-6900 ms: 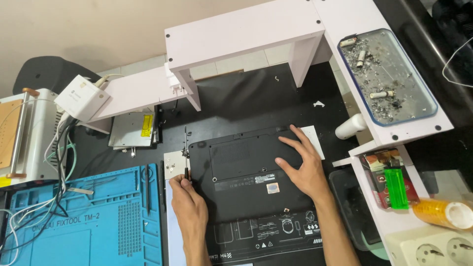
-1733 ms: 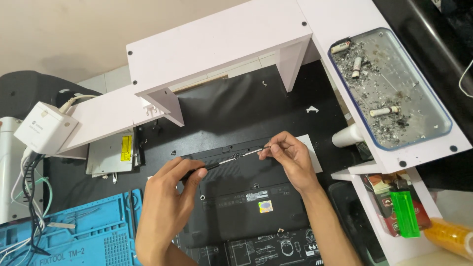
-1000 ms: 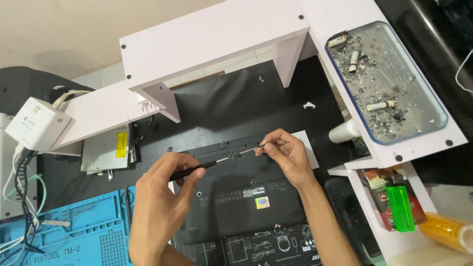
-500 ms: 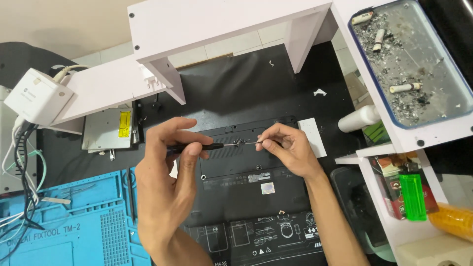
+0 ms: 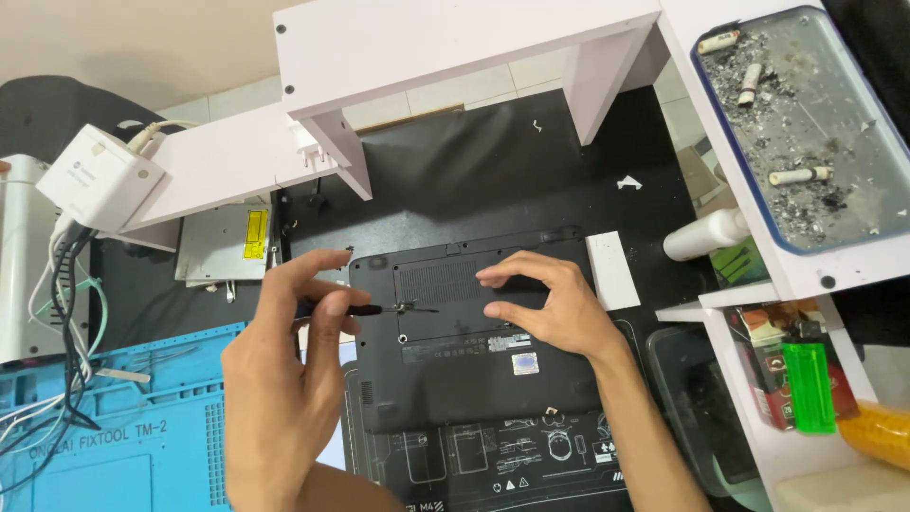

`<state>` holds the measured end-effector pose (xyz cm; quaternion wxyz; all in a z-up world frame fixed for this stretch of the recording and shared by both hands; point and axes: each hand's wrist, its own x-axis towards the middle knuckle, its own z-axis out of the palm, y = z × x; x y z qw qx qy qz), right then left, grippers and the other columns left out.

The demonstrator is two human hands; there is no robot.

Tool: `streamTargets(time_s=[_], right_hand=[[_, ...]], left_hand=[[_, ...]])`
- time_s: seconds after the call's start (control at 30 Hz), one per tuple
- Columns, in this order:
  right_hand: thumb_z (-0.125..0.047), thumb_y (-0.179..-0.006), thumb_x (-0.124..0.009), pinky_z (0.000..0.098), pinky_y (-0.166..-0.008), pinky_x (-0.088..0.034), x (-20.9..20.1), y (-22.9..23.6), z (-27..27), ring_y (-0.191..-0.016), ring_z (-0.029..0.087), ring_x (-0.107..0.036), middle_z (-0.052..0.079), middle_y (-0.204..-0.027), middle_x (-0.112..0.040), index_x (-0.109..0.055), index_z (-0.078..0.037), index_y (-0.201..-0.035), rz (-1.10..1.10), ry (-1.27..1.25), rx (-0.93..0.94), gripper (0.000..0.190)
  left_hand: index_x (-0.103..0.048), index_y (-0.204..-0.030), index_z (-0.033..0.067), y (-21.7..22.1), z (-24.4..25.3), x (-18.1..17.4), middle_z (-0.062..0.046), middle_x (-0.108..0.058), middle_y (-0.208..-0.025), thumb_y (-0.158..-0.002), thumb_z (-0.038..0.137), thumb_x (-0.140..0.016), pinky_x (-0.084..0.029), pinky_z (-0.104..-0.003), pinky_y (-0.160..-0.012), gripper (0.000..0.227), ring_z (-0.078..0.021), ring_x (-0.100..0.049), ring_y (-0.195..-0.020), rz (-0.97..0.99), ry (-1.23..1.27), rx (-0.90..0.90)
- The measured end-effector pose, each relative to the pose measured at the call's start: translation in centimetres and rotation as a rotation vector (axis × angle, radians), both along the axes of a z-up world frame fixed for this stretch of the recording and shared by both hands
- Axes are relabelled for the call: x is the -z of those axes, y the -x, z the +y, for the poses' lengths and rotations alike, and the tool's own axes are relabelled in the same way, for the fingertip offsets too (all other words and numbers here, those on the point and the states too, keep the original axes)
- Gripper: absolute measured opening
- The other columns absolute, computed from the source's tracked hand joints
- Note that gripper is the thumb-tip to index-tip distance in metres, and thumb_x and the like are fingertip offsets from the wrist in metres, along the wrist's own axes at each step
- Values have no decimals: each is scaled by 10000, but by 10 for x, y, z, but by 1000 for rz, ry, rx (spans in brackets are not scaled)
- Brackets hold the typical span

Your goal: The person aligns and snaps the bottom cover onto a laptop chassis, then uses a screwdriver to fasten multiple screws into the cover. The person handles the laptop and the screwdriver throughout the process.

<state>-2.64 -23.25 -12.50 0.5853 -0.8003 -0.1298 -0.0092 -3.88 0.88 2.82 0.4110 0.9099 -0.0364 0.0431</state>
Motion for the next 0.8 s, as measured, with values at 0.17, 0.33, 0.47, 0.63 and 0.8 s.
streamTargets(time_s=[0.17, 0.33, 0.47, 0.63, 0.8], right_hand=[[-132, -754, -867, 328, -920, -586, 2, 2, 4, -1002, 179, -754, 38, -1046, -775, -769, -89, -1108, 17, 50, 39, 370], [-162, -741, -854, 374, -1009, -532, 4, 5, 13, -1161, 208, -658, 23, -1194, -713, -777, -126, -1131, 61, 222, -11, 399], [-207, -802, -808, 438, -1143, -396, 7, 9, 18, -1361, 233, -494, 4, -1344, -656, -784, -155, -1127, -27, 385, -37, 330], [-232, -802, -804, 506, -1220, -241, 13, 7, 19, -1425, 252, -438, 33, -1389, -629, -785, -163, -1112, -104, 462, -44, 318], [-259, -779, -822, 478, -1216, -288, 8, 7, 21, -1403, 237, -475, 28, -1350, -657, -763, -127, -1130, -131, 431, 7, 379]], left_hand=[[-583, -1259, 35, -2, 11, 6, -77, -755, -922, -1037, 45, -574, -565, -299, -677, 223, -160, -730, -761, -113, -71, -40], [-577, -1263, 18, -8, 13, 10, -93, -761, -979, -1071, 43, -540, -558, -308, -698, 196, -176, -732, -801, -175, -96, -72], [-582, -1253, 18, -12, 9, 11, -92, -772, -978, -1068, 53, -537, -552, -318, -666, 194, -180, -733, -798, -159, -92, -92], [-585, -1251, 20, -15, 1, 13, -96, -772, -975, -1073, 62, -525, -561, -313, -660, 193, -173, -745, -802, -142, -29, -66], [-578, -1278, 26, -21, -12, 18, -94, -779, -1005, -1069, 66, -523, -586, -295, -691, 219, -163, -772, -848, -141, 66, 12]])
